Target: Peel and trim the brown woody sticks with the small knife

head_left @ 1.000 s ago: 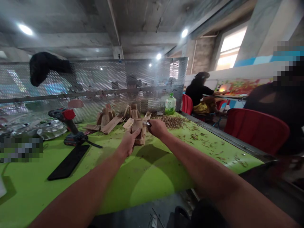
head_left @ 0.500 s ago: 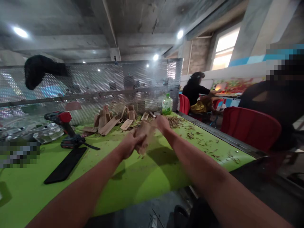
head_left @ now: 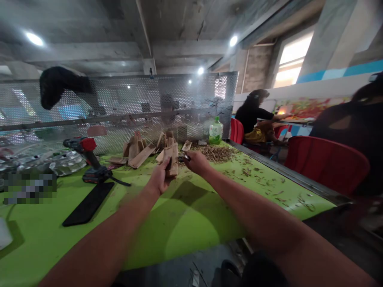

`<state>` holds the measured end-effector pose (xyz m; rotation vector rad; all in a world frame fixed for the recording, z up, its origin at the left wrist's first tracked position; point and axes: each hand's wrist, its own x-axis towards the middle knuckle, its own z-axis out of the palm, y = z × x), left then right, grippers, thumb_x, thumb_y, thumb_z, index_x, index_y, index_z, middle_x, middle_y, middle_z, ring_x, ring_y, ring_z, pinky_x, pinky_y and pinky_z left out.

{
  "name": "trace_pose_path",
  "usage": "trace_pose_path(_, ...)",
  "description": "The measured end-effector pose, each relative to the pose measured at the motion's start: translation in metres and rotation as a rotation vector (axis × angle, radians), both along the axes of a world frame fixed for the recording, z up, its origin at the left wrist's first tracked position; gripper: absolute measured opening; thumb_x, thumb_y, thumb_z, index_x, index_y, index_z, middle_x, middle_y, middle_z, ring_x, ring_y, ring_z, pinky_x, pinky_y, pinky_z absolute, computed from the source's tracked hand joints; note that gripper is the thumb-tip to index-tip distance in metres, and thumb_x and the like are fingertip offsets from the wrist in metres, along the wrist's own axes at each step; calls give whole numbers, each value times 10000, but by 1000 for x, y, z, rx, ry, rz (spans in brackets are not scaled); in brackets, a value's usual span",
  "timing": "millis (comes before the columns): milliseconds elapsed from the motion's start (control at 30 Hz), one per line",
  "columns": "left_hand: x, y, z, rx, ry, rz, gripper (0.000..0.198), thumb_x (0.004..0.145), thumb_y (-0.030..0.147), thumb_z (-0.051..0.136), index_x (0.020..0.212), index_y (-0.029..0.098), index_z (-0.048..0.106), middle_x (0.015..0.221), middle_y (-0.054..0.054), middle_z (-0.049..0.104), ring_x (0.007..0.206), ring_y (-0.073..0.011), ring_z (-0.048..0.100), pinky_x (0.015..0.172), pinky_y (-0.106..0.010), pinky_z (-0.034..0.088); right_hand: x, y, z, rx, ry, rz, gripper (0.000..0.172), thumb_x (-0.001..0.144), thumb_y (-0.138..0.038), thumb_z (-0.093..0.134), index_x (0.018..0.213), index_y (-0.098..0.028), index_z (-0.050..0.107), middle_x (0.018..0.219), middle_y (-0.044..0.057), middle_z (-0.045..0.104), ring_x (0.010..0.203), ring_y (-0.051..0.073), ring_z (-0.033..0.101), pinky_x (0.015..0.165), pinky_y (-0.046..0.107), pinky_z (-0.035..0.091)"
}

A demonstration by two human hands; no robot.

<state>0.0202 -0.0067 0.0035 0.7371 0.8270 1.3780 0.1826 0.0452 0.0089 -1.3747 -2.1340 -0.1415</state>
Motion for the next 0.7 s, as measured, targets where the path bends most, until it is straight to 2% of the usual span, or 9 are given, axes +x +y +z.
trace_pose_path(67,1,-1,1,24,4,34,155,922,277,596,1010,151,606,639,29,631,399,-94,557,329,-189,435,-7,-6,-1,-3,-72,30,274,910,-328,499,918,-174,726,859,89,733,719,174,613,614,242,335)
trace_pose_path(233,3,-3,3,32,13,-30,119,939,258,564,913,147,598,594,40,604,376,-84,535,307,-178,414,-11,-11,-2,8,-150,20,270,913,-327,498,930,-182,726,903,106,741,773,196,644,647,249,361)
trace_pose_path(400,6,-7,8,31,71,-26,132,896,274,642,939,158,596,596,43,603,375,-82,537,309,-167,408,-5,-9,4,16,-169,-11,253,898,-265,496,930,-174,730,900,119,745,792,207,668,673,255,387)
trace_pose_path(567,18,-12,5,5,80,-91,192,888,303,658,996,157,594,626,29,619,385,-82,532,312,-168,396,9,2,10,-6,-88,-128,265,900,-240,486,971,-193,737,940,113,754,821,204,682,685,247,411)
trace_pose_path(700,20,-10,4,-15,132,-133,200,875,308,673,986,151,618,648,10,636,403,-89,543,321,-177,391,18,17,6,-7,-63,-157,261,898,-247,496,924,-183,747,951,134,750,881,222,686,746,257,435)
